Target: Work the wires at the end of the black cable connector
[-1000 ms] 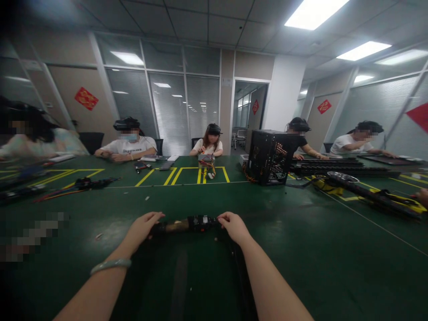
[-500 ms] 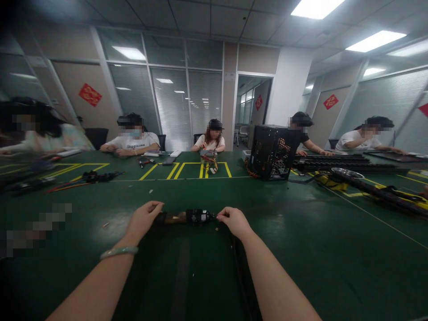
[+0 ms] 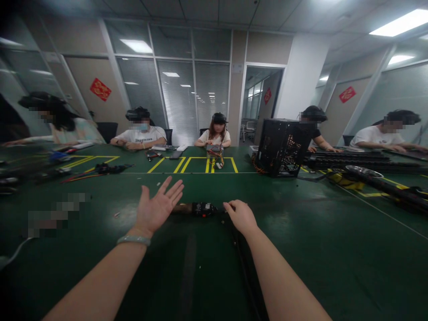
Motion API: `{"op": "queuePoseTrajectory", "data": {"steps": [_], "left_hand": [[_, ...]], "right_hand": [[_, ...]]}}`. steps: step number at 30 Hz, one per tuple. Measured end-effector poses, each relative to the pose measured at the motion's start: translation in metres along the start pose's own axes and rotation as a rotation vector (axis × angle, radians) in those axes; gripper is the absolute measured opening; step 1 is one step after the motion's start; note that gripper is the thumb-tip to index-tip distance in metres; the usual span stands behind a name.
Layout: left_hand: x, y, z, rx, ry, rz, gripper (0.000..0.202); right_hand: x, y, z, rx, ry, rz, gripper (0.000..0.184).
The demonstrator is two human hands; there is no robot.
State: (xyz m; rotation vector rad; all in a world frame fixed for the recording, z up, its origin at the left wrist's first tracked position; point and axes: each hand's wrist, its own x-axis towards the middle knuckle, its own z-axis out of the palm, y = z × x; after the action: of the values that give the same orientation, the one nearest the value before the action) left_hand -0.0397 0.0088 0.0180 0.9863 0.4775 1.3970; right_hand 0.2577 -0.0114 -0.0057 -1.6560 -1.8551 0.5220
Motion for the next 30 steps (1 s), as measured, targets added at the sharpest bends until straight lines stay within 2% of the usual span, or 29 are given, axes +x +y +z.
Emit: {"op": "queuePoseTrajectory", "data": {"steps": [2,4,8,11,14,18,20,22,25,27,30], "left_hand": [[-0.002,0.005,0.004,-0.187,-0.027,-0.040,0.081],[-0.005,0.009,0.006,-0.229,-0.037,-0.052,0.082],[-0.008,0.012,0.010,-0.023,0.012,-0.012,0.084],[-0.009,0.011,0.012,0.189,0.064,0.019,0.087],[-0.007,0.010,0.010,0.259,0.051,0.050,0.090],[-0.002,0.006,0.003,0.287,-0.010,0.073,0.087],[0.000,-0.001,-0.001,0.368,-0.034,0.080,0.083],[-0.001,-0.011,-0.003,0.579,-0.031,0.096,0.074],[-0.005,-0.030,-0.004,1.097,-0.058,0.158,0.058],[-0.008,-0.038,-0.002,1.373,-0.150,0.165,0.058],[-0.011,-0.035,0.006,1.566,-0.184,0.189,0.052]], "right_hand": [[-0.002,-0.005,-0.005,-0.065,0.058,-0.009,0.037],[-0.005,-0.010,-0.009,-0.147,0.063,-0.003,0.036],[-0.014,-0.015,-0.011,-0.255,-0.166,0.066,0.035],[-0.022,-0.017,-0.009,-0.266,-0.298,0.065,0.024],[-0.025,-0.020,-0.007,-0.211,-0.351,0.036,0.015],[-0.023,-0.022,-0.005,-0.113,-0.381,0.014,0.020],[-0.021,-0.020,-0.004,-0.032,-0.409,0.014,0.022],[-0.020,-0.019,-0.001,0.084,-0.440,0.024,0.023],[-0.018,-0.017,0.002,0.254,-0.457,0.072,0.023],[-0.016,-0.016,0.000,0.309,-0.419,0.110,0.023],[-0.011,-0.012,-0.008,0.361,-0.269,0.137,0.023]]}}
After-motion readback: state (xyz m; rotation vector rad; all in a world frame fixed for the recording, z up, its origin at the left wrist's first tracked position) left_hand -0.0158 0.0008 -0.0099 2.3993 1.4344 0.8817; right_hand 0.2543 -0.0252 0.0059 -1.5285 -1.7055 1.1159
